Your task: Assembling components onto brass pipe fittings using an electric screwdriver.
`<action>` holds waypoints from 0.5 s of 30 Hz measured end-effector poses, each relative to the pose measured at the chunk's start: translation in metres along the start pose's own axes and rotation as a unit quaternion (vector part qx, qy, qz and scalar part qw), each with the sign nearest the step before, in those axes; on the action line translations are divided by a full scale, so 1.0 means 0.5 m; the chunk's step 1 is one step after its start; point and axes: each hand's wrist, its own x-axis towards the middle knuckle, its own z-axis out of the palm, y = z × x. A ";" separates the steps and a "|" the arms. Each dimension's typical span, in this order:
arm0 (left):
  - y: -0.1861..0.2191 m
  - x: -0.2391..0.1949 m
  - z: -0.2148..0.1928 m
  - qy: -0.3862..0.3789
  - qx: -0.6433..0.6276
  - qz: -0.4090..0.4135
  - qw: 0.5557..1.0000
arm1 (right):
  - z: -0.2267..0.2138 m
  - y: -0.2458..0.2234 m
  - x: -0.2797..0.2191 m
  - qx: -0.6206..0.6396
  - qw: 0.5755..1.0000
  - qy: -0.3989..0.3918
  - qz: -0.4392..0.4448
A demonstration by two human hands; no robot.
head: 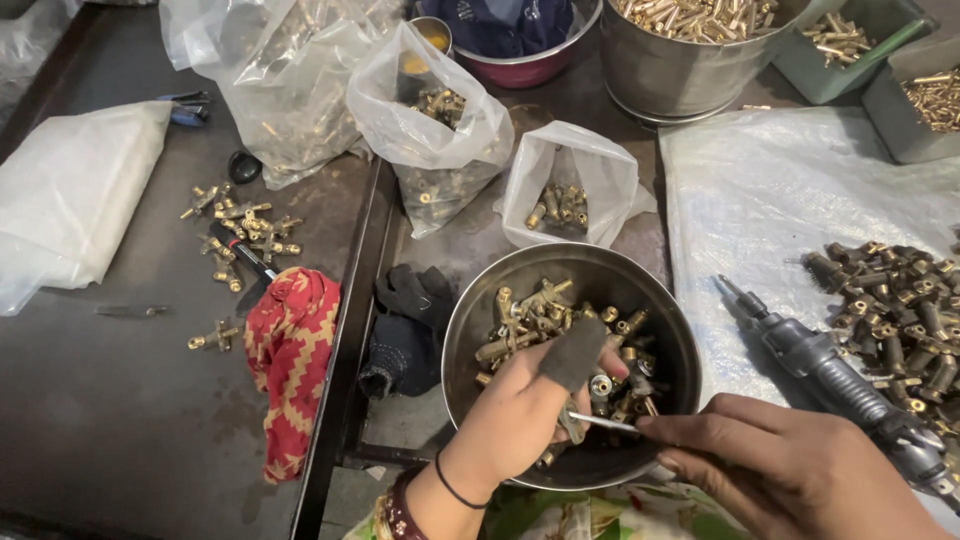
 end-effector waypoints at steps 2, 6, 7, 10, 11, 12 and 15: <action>-0.014 -0.001 -0.002 -0.016 0.009 -0.033 0.999 | -0.013 0.004 0.004 -0.009 0.999 -0.030 -0.005; -0.058 -0.004 -0.004 -0.088 0.096 0.064 0.989 | -0.049 -0.010 0.027 0.062 0.985 -0.106 -0.118; -0.070 -0.008 -0.003 -0.127 0.077 0.096 0.984 | -0.058 -0.020 0.034 0.117 0.975 -0.126 -0.141; -0.082 -0.013 -0.001 -0.246 -0.146 -0.011 0.958 | -0.046 0.014 0.028 0.214 0.961 -0.160 -0.076; -0.072 -0.011 0.000 -0.247 -0.147 -0.011 0.958 | -0.042 0.020 0.025 0.214 0.961 -0.160 -0.076; -0.062 -0.010 0.000 -0.223 -0.142 0.002 0.964 | -0.038 0.026 0.021 0.207 0.966 -0.148 -0.039; -0.053 0.011 -0.012 -0.139 -0.151 -0.005 0.979 | -0.023 0.054 0.014 0.207 0.975 -0.080 0.018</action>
